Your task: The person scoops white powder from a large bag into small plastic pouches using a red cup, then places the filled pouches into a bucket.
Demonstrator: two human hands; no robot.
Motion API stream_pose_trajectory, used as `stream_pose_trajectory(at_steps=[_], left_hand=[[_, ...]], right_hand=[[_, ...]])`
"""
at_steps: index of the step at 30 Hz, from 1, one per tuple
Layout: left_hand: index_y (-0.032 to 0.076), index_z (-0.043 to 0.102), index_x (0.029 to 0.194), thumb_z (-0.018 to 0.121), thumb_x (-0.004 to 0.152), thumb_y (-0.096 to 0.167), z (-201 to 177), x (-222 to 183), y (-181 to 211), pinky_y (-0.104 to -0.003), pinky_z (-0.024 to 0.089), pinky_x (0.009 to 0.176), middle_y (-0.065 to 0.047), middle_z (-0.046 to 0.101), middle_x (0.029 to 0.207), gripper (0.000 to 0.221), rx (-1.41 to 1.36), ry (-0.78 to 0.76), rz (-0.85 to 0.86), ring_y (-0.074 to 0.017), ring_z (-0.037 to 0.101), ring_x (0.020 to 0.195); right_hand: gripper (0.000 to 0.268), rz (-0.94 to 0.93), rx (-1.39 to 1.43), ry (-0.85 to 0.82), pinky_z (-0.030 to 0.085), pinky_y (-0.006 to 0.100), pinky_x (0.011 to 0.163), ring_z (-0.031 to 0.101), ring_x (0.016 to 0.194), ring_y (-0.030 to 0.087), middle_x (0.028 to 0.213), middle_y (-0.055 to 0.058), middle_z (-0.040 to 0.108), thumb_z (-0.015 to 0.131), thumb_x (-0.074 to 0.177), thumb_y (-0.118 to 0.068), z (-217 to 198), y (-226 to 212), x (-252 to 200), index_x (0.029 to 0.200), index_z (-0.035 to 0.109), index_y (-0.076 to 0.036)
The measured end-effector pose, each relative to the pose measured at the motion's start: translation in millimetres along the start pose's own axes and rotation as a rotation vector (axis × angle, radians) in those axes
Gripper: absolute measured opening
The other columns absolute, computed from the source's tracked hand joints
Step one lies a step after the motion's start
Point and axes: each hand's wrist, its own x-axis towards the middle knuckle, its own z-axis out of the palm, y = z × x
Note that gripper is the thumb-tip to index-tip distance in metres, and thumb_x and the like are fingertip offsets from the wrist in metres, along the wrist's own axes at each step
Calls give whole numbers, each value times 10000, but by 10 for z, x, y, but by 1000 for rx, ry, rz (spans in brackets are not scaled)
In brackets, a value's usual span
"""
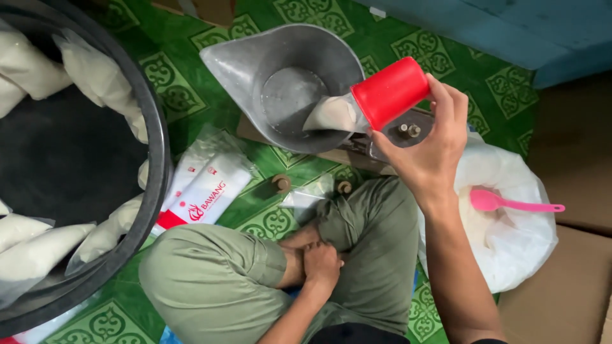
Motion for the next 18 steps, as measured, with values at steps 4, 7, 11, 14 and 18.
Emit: stream_pose_trajectory(at_steps=[4, 7, 11, 14, 18], left_hand=[[18, 690, 965, 752, 793, 390, -56, 4, 29, -446, 424, 848, -158, 652, 952, 414, 29, -44, -13, -322, 569, 932], [1, 669, 988, 772, 783, 365, -42, 14, 29, -436, 450, 842, -163, 635, 982, 431, -7, -37, -37, -322, 579, 940], [-10, 673, 1003, 748, 805, 394, -49, 23, 40, -463, 427, 852, -171, 619, 1010, 456, 14, -67, -29, -336, 535, 979], [1, 699, 938, 763, 788, 361, -18, 29, 18, -453, 465, 787, -176, 638, 967, 395, -37, -66, -36, -337, 571, 919], [23, 721, 777, 770, 748, 290, 34, 54, -56, -455, 523, 654, -165, 685, 772, 273, -186, 20, -30, -367, 644, 690]], right_hand=[[787, -35, -14, 19, 491, 413, 933, 547, 1064, 344, 1222, 220, 495, 895, 677, -42, 28, -21, 29, 1328, 465, 67], [786, -31, -23, 18, 504, 400, 935, 552, 1057, 339, 1215, 223, 488, 892, 684, -40, 42, -24, 45, 1331, 462, 79], [799, -22, -16, 16, 490, 404, 934, 544, 1054, 336, 1220, 222, 486, 891, 679, -48, 42, 7, 39, 1340, 459, 72], [805, 8, 36, 5, 484, 403, 943, 543, 1075, 329, 1231, 214, 487, 888, 673, -52, 8, 45, 23, 1342, 456, 69], [781, 120, 157, -10, 529, 369, 910, 568, 1060, 291, 1184, 183, 492, 887, 668, -55, -89, 89, -6, 1311, 463, 73]])
